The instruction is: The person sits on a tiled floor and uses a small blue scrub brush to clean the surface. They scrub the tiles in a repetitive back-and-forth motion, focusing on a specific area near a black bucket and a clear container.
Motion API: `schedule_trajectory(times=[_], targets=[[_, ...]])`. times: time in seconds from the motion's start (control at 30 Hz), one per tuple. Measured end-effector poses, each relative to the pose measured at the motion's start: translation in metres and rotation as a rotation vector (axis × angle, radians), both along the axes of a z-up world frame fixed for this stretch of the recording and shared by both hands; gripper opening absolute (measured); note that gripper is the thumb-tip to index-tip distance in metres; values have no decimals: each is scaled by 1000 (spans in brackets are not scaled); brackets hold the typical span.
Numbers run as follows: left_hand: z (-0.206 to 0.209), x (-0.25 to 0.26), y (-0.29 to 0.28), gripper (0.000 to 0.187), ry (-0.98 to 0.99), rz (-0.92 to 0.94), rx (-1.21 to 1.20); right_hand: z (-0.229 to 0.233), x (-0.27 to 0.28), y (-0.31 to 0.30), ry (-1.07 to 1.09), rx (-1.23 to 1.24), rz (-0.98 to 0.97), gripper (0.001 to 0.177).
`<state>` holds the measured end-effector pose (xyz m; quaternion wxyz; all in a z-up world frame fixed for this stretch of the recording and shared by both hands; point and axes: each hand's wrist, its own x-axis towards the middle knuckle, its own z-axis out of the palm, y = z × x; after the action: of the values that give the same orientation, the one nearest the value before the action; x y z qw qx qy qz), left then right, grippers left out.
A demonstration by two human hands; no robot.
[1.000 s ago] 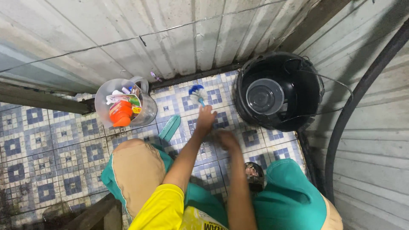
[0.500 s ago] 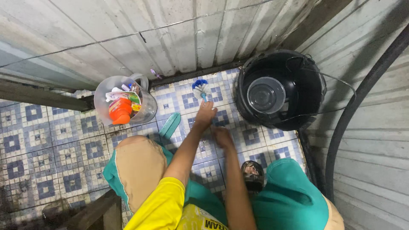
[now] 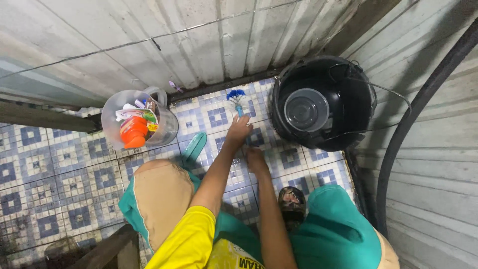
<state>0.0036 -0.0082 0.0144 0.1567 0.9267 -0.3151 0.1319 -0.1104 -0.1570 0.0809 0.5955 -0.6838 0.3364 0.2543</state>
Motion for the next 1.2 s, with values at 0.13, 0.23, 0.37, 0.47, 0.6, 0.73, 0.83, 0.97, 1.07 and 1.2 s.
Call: schedule_trajectory(times=[0.13, 0.23, 0.37, 0.47, 0.6, 0.73, 0.83, 0.97, 1.07, 1.2], targets=[[-11, -22, -61, 8, -24, 67, -49, 46, -12, -23, 32, 81, -57, 29], [-14, -37, -110, 8, -73, 103, 55, 69, -23, -69, 60, 217, -36, 26], [24, -23, -77, 8, -19, 34, 8, -20, -1, -53, 52, 43, 29, 30], [-5, 5, -25, 6, -3, -27, 95, -3, 7, 14, -36, -113, 140, 46], [-18, 2, -25, 9, -66, -24, 59, 8, 4, 18, 36, 61, 14, 32], [11, -27, -77, 8, -105, 56, 40, 53, -11, -33, 64, 109, -9, 41], [-10, -26, -70, 10, -70, 38, -4, 45, -15, -18, 36, 119, -51, 37], [-13, -22, 14, 12, -35, 139, 73, 95, 6, 54, 69, 141, 90, 34], [12, -36, 53, 17, -35, 196, 57, 104, 4, 77, 75, 84, 199, 34], [-16, -26, 33, 22, -66, 175, 20, 104, 10, 71, -45, -117, 424, 45]])
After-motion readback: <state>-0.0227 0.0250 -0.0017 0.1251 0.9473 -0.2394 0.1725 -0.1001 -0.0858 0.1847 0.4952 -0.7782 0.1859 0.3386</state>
